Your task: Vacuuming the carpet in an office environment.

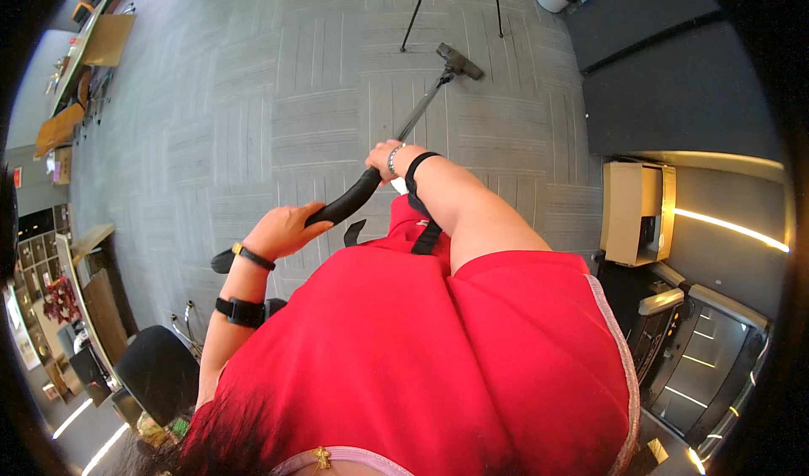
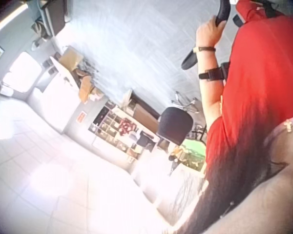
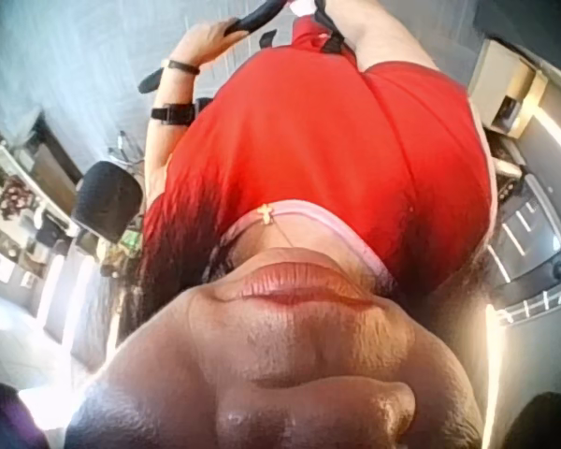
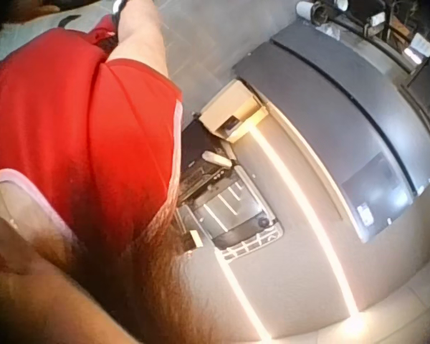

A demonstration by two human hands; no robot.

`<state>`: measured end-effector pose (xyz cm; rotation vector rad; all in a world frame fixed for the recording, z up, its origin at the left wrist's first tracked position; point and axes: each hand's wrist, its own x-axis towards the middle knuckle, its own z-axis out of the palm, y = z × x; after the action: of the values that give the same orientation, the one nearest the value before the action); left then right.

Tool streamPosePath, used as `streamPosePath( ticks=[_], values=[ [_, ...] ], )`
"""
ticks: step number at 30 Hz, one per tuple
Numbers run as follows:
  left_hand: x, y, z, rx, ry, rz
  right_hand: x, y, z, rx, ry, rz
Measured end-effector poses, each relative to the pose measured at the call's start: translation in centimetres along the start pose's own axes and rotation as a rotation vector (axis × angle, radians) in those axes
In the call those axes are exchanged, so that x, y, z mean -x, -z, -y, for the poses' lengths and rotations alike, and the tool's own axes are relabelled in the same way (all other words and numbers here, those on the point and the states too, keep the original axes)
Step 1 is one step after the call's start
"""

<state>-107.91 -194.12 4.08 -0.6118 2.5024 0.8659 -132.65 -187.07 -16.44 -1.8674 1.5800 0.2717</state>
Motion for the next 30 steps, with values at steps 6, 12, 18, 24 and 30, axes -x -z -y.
streamPosePath(
  ticks=[6,12,18,24,30],
  values=[
    [15.7,-8.7,1.3,-0.014,0.019,0.01,1.7,-9.0,15.2,-0.029,0.205,0.166],
    [27.5,-11.1,-0.1,0.099,0.174,0.004,2.9,-11.9,25.3,-0.233,0.315,0.31],
    [28.1,-13.1,0.2,0.152,0.179,-0.048,4.6,-12.2,25.6,-0.193,0.257,0.294],
    [22.1,-15.7,0.6,0.101,0.095,-0.075,7.2,-12.9,21.2,0.016,-0.009,0.024],
    [14.0,-12.9,-2.5,0.064,-0.014,0.005,10.6,-11.8,13.8,-0.051,-0.155,-0.093]
  ],
)
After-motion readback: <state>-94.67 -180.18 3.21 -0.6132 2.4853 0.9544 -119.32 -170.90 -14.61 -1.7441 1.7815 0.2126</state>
